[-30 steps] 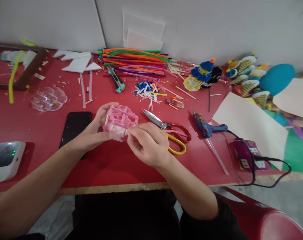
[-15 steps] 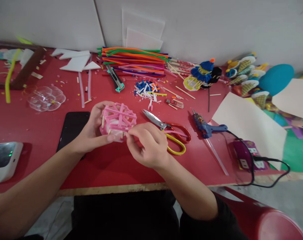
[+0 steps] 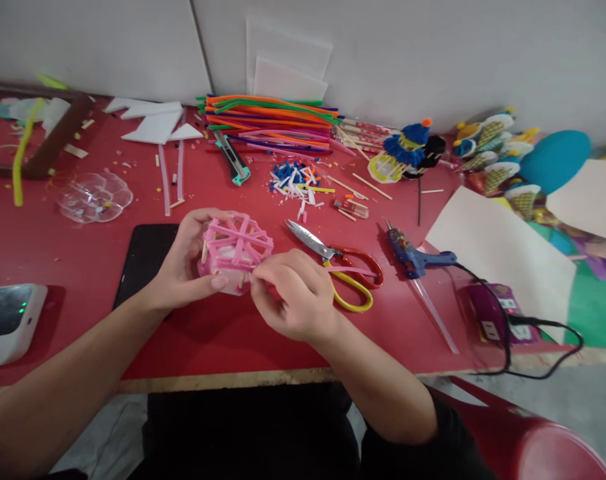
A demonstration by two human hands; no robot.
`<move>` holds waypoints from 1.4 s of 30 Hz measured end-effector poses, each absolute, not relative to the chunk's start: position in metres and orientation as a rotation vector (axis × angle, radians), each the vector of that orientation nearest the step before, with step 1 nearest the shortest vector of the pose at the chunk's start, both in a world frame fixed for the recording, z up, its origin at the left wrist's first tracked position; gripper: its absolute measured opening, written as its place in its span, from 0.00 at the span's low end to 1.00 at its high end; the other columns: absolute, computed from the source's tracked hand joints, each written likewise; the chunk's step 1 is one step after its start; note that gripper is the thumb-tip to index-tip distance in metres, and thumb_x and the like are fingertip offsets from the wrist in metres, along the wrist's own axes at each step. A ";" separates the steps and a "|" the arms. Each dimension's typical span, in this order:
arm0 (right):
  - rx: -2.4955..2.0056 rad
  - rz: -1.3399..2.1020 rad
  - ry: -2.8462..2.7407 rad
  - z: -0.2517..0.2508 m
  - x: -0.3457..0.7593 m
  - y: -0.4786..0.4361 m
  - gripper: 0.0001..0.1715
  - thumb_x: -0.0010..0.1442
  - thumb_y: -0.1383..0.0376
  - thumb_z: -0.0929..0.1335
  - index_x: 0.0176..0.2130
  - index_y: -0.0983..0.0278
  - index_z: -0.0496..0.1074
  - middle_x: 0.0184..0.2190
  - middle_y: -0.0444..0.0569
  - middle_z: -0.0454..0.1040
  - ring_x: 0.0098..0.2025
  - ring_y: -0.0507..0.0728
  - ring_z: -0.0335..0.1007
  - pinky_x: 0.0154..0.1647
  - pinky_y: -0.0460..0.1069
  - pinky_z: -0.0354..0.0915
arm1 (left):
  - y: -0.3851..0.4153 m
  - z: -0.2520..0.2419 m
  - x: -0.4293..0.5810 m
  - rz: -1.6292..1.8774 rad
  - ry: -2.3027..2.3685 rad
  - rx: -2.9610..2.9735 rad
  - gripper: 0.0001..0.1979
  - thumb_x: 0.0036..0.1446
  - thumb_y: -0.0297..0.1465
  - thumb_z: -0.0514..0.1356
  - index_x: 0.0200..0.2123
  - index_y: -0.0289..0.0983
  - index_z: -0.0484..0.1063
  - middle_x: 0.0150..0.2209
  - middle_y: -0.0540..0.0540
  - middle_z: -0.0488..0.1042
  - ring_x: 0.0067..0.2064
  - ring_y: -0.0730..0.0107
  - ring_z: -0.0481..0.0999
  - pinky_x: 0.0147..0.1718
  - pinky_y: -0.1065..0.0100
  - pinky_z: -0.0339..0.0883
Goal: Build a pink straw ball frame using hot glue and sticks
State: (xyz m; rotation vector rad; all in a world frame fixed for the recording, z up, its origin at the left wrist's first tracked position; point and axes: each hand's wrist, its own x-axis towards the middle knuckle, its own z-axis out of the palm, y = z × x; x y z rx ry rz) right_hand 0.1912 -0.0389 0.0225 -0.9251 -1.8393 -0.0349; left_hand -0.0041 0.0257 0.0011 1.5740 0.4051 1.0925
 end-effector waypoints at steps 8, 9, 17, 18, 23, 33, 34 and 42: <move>-0.907 -0.010 -1.860 0.021 0.192 -0.039 0.11 0.60 0.76 0.69 0.40 0.61 0.71 0.31 0.47 0.79 0.31 0.55 0.73 0.32 0.51 0.74 | 0.026 0.000 -0.005 1.151 0.424 1.602 0.34 0.49 0.36 0.76 0.57 0.44 0.67 0.55 0.42 0.72 0.53 0.61 0.76 0.50 0.64 0.73; -0.905 -0.014 -1.862 0.021 0.192 -0.039 0.11 0.60 0.76 0.70 0.40 0.61 0.71 0.31 0.47 0.79 0.30 0.54 0.73 0.32 0.51 0.74 | 0.026 0.000 -0.005 1.149 0.424 1.605 0.34 0.49 0.36 0.75 0.57 0.44 0.67 0.56 0.42 0.72 0.53 0.61 0.76 0.50 0.64 0.73; -0.893 -0.054 -1.860 0.020 0.193 -0.039 0.11 0.63 0.74 0.71 0.43 0.61 0.72 0.34 0.47 0.78 0.34 0.55 0.76 0.36 0.51 0.75 | 0.025 0.000 -0.007 1.166 0.446 1.601 0.33 0.52 0.37 0.74 0.59 0.45 0.67 0.55 0.43 0.72 0.53 0.61 0.75 0.50 0.64 0.73; -0.901 -0.082 -1.853 0.020 0.194 -0.039 0.10 0.63 0.74 0.71 0.43 0.61 0.73 0.35 0.47 0.78 0.36 0.55 0.76 0.37 0.51 0.75 | 0.025 0.001 -0.007 1.164 0.453 1.601 0.34 0.52 0.37 0.74 0.60 0.45 0.66 0.55 0.43 0.71 0.53 0.60 0.75 0.50 0.63 0.73; -0.921 -0.133 -1.831 0.021 0.194 -0.040 0.09 0.64 0.71 0.72 0.44 0.63 0.74 0.38 0.49 0.77 0.39 0.55 0.76 0.42 0.52 0.74 | 0.024 0.001 -0.008 1.151 0.438 1.638 0.37 0.52 0.39 0.74 0.63 0.47 0.65 0.58 0.42 0.70 0.57 0.57 0.73 0.54 0.60 0.72; -0.959 -0.044 -1.845 0.022 0.196 -0.039 0.11 0.64 0.71 0.70 0.47 0.60 0.75 0.39 0.48 0.74 0.42 0.56 0.74 0.42 0.54 0.73 | 0.023 0.001 -0.007 1.124 0.430 1.625 0.35 0.54 0.38 0.73 0.62 0.46 0.66 0.56 0.42 0.72 0.53 0.58 0.75 0.52 0.60 0.73; -0.956 -0.047 -1.853 0.022 0.196 -0.039 0.11 0.65 0.70 0.70 0.47 0.60 0.75 0.40 0.48 0.74 0.42 0.56 0.74 0.42 0.54 0.73 | 0.023 0.002 -0.006 1.126 0.432 1.624 0.35 0.54 0.39 0.73 0.62 0.46 0.66 0.56 0.42 0.72 0.54 0.58 0.75 0.52 0.59 0.73; -0.976 0.083 -1.888 0.018 0.199 -0.036 0.08 0.66 0.67 0.70 0.46 0.58 0.76 0.44 0.50 0.71 0.46 0.58 0.71 0.40 0.54 0.74 | 0.022 0.002 -0.007 1.097 0.418 1.623 0.35 0.54 0.37 0.72 0.63 0.45 0.65 0.56 0.42 0.72 0.53 0.60 0.75 0.52 0.62 0.74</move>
